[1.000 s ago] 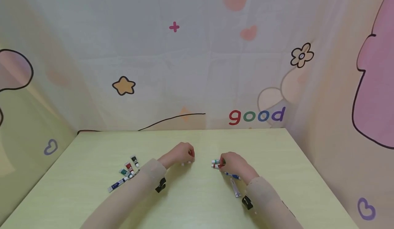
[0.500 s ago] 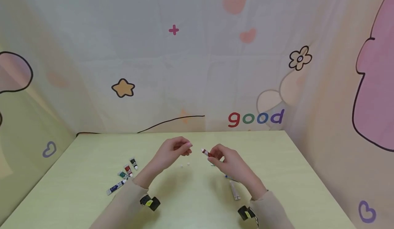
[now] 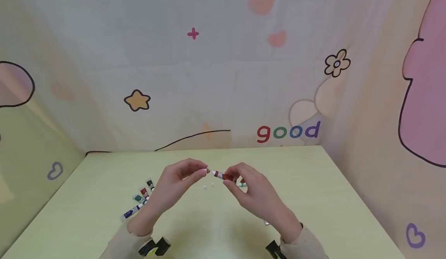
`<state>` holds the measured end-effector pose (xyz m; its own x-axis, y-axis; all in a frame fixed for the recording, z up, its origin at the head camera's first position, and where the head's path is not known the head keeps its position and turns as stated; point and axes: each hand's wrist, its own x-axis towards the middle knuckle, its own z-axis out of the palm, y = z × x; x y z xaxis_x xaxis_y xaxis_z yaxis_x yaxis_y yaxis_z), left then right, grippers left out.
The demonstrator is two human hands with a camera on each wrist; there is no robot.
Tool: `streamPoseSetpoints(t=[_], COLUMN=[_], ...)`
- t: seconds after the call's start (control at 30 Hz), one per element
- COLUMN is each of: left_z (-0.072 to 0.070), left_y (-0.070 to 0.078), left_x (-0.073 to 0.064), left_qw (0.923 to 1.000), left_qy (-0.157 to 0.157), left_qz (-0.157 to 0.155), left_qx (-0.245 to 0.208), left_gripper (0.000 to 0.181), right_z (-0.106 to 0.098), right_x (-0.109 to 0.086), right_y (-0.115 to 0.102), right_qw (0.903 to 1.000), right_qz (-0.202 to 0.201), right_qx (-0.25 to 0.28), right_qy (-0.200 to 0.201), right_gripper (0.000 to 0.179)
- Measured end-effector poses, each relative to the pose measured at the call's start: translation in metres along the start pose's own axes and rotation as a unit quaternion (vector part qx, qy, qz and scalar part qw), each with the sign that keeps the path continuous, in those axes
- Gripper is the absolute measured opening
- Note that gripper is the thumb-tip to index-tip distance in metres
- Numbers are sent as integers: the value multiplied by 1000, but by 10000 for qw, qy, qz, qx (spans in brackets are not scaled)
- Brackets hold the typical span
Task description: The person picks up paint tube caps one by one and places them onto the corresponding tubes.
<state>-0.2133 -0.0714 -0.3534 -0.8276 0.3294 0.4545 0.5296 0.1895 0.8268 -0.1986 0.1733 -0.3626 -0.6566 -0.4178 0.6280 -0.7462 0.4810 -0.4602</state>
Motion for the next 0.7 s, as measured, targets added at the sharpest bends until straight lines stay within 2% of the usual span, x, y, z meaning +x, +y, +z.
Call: streamPoseSetpoints(t=[0.2, 0.7], left_z=[-1, 3], left_y=[4, 14], left_x=[-5, -6], left_qw=[10000, 9996], left_qy=[-28, -27], left_qz=[-22, 228], left_qx=[22, -141], left_gripper=[16, 14], right_z=[2, -3], right_x=[-1, 0], right_y=[-9, -13], right_qw=[9998, 9985], right_qz=[-196, -349], right_qx=[61, 174], right_qy=[61, 388], right_gripper=[23, 25])
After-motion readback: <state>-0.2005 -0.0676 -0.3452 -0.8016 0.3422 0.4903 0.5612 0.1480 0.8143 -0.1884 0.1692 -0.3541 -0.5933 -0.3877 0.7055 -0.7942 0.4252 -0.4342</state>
